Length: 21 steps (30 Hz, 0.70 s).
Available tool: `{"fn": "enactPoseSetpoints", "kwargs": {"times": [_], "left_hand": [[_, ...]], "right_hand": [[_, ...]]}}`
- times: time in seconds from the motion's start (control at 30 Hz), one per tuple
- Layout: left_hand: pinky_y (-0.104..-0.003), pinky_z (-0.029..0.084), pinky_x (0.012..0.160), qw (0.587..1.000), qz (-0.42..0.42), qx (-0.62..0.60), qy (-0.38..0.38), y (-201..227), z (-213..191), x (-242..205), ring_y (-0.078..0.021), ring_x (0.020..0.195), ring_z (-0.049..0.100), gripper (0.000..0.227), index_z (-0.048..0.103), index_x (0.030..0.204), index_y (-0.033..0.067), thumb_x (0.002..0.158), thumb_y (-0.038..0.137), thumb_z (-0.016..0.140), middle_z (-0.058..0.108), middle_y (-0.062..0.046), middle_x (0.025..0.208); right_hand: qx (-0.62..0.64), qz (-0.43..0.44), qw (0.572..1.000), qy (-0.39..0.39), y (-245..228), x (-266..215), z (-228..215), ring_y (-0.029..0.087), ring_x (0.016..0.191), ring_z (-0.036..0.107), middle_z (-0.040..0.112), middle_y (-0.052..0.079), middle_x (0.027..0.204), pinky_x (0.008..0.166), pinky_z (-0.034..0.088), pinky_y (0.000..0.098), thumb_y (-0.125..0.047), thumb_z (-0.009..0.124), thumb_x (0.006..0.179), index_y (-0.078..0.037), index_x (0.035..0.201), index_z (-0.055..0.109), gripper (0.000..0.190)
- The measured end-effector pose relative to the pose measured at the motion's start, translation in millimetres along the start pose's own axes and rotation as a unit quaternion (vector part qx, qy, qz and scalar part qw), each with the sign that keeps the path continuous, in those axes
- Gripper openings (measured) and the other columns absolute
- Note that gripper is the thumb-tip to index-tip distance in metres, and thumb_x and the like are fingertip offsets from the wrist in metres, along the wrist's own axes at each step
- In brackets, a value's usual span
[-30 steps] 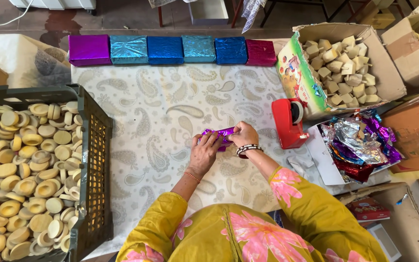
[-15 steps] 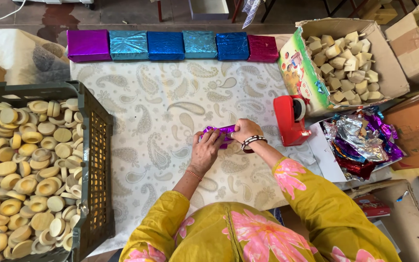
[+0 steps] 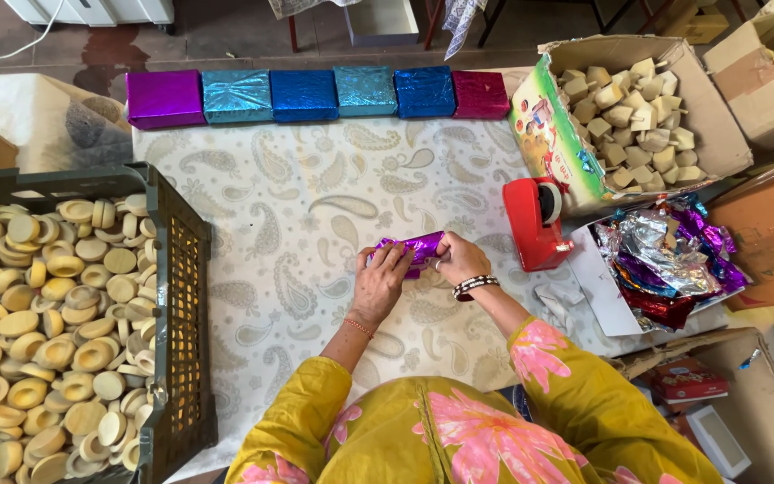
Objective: Wrapping small beige blocks into shiny purple and blue foil paper at a workbench.
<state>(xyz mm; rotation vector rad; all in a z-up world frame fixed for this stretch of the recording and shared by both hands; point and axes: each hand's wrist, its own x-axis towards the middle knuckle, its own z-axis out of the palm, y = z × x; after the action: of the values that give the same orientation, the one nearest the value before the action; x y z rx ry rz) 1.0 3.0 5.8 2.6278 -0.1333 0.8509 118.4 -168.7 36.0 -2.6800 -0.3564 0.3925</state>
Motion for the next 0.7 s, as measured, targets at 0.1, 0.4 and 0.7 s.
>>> {"fn": "enactPoseSetpoints", "kwargs": {"times": [0.1, 0.4, 0.7], "left_hand": [[-0.046, 0.04, 0.103, 1.0, -0.002, -0.004, 0.003, 0, -1, 0, -0.0215, 0.121, 0.06, 0.042, 0.069, 0.125, 0.0103, 0.083, 0.005, 0.065, 0.066, -0.006, 0.129], [-0.047, 0.04, 0.105, 1.0, 0.007, -0.001, -0.008, 0, 0, 0, -0.0232, 0.123, 0.058, 0.043, 0.066, 0.129, 0.008, 0.086, 0.006, 0.064, 0.064, -0.008, 0.132], [-0.047, 0.039, 0.106, 0.998, -0.034, -0.047, -0.034, 7, -13, 10, -0.0273, 0.127, 0.056, 0.057, 0.051, 0.144, 0.0109, 0.09, 0.012, 0.069, 0.058, -0.01, 0.139]], "right_hand": [[0.042, -0.011, 0.999, 0.007, 8, -14, 1, 0.022, 0.078, 0.073, 0.077, 0.004, 0.084, 0.071, 0.055, 0.0378, -0.026, 0.084, 0.077, -0.013, 0.096, 0.064, 0.031], [0.206, -0.03, 0.978, 0.03, 85, -23, 25, 0.013, 0.076, 0.073, 0.077, 0.005, 0.085, 0.068, 0.055, 0.0271, -0.016, 0.078, 0.087, -0.004, 0.101, 0.062, 0.025], [0.325, 0.056, 0.943, -0.047, 130, -33, 37, 0.011, 0.079, 0.073, 0.078, 0.004, 0.089, 0.066, 0.052, 0.0262, -0.016, 0.072, 0.092, -0.004, 0.107, 0.066, 0.02]]}}
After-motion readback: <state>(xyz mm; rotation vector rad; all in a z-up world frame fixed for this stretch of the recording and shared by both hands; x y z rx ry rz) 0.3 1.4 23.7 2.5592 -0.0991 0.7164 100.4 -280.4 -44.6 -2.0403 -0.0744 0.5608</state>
